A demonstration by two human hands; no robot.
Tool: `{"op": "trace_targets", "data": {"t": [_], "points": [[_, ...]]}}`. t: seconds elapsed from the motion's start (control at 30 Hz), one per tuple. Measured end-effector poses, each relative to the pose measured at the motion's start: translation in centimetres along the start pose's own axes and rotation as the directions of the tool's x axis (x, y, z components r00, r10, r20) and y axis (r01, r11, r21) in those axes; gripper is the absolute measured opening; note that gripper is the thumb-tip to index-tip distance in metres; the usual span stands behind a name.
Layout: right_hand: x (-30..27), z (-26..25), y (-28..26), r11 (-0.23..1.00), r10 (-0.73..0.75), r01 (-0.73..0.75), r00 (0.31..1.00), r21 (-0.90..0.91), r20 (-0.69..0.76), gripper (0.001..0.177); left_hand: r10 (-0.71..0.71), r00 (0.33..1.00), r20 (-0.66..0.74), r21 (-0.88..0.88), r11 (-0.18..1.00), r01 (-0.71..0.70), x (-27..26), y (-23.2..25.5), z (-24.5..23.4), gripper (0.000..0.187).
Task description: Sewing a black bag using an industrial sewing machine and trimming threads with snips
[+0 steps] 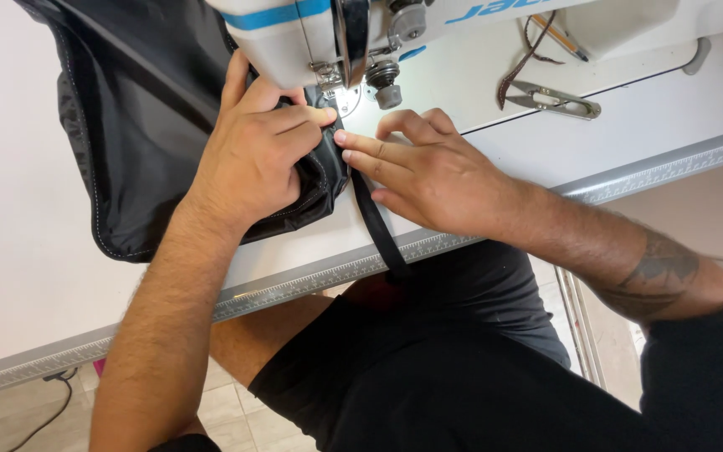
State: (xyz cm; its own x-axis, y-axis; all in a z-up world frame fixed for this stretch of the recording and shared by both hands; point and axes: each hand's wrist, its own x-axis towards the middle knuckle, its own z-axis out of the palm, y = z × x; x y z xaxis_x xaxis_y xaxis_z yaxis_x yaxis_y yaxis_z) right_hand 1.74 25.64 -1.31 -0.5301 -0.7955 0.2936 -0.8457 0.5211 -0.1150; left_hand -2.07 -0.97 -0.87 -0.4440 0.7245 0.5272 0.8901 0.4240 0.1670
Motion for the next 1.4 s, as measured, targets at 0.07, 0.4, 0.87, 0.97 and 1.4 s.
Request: {"op": "trace_targets", "data": {"t": [0.07,0.4,0.87,0.97,1.4], "points": [[0.2,0.0,0.3,1.000,-0.006,0.006,1.000,0.003,0.003,0.057,0.013,0.999,-0.030,0.032,0.999,-0.012,0.3,-0.1,-0.2,0.019],[0.6,0.7,1.0,0.999,0.001,-0.001,1.000,-0.052,0.012,0.052,0.010,0.997,-0.076,0.153,0.988,0.001,-0.5,-1.7,0.7,0.015],[0.3,1.5,1.8,0.999,0.023,-0.022,0.999,0.042,-0.038,0.046,-0.123,0.971,0.205,-0.058,0.989,0.137,1.0,1.7,-2.2,0.059],[0.2,0.2,1.0,0.993,-0.116,0.118,0.977,0.003,-0.178,0.019,-0.080,0.989,0.122,-0.007,0.997,0.081,0.7,1.5,-0.9,0.050],[-2.6,1.4,-6.0,1.000,-0.015,0.019,0.954,0.011,-0.299,0.029,-0.113,0.993,0.023,-0.041,0.993,0.114,0.4,1.3,0.4,0.026]]}}
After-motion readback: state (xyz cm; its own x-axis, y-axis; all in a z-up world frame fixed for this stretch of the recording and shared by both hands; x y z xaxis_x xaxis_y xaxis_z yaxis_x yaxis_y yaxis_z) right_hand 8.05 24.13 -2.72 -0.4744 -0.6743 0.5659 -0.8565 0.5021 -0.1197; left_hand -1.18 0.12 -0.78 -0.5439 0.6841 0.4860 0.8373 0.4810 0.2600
